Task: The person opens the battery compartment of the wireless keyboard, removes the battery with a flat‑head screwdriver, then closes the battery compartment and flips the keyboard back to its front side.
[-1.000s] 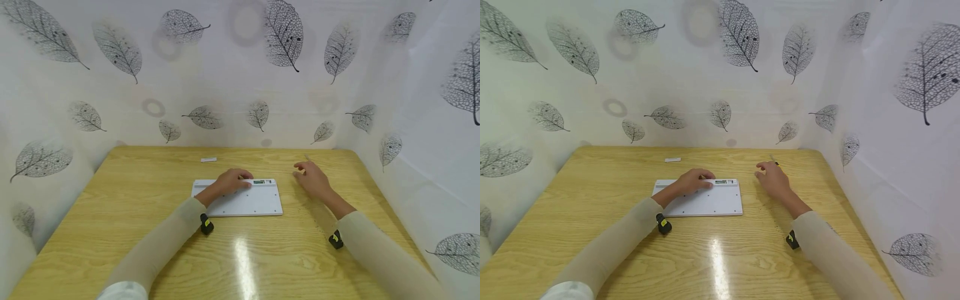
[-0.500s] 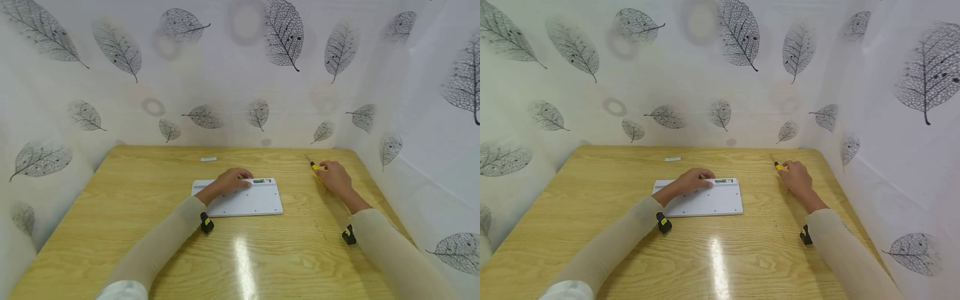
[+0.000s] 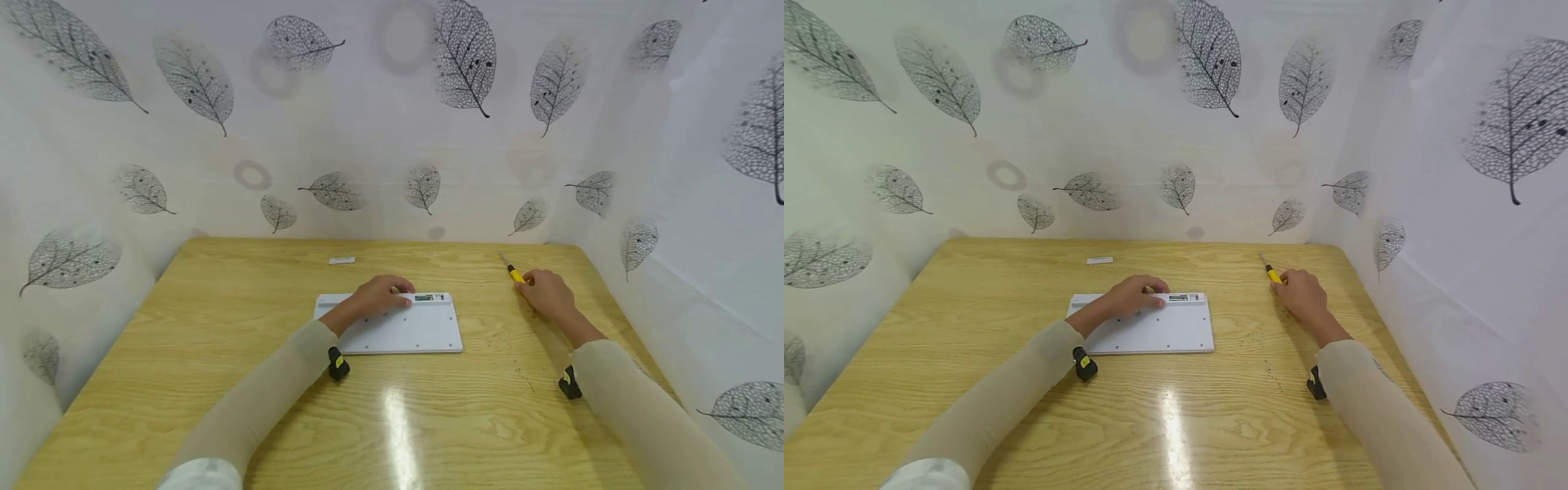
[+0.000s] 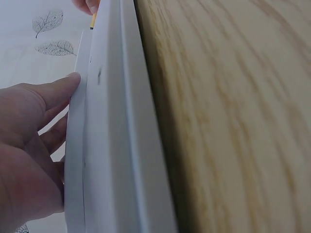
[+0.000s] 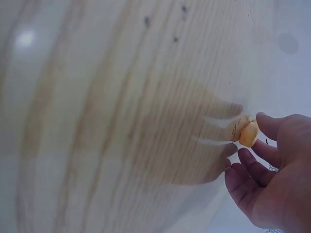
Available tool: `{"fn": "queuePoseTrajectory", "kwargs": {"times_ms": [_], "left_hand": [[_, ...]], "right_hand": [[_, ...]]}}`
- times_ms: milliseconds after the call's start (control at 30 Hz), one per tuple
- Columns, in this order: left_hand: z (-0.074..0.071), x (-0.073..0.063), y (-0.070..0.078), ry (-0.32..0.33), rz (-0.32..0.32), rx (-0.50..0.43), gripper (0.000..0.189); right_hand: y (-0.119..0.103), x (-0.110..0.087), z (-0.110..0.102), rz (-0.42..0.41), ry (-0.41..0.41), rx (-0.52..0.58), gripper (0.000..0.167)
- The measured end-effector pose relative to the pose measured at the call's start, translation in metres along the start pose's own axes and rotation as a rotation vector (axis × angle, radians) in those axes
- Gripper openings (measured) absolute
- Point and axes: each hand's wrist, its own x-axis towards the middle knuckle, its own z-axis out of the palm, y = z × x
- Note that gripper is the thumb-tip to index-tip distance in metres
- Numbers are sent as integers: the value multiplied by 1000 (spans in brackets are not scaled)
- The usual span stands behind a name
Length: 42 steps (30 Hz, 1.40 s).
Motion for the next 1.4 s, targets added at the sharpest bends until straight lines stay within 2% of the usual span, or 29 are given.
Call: {"fn": "queuePoseTrajectory", "kwargs": {"times_ms": [433,900,1233,1400], "left_hand": [[4,-1,-2,10,-15,19,26],[4,-1,-3,21,-14,22,26],[5,0,-2,28,-18,26,25],[5,1,-4,36,-16,40,26]], "right_hand": [[-4,-4,-1,-10,13,-3,40],[5,-5,-1,36,29,90,50],[4,-11,-7,18,196,157,57],[-3,-11,-11,34,246,226,62]]}}
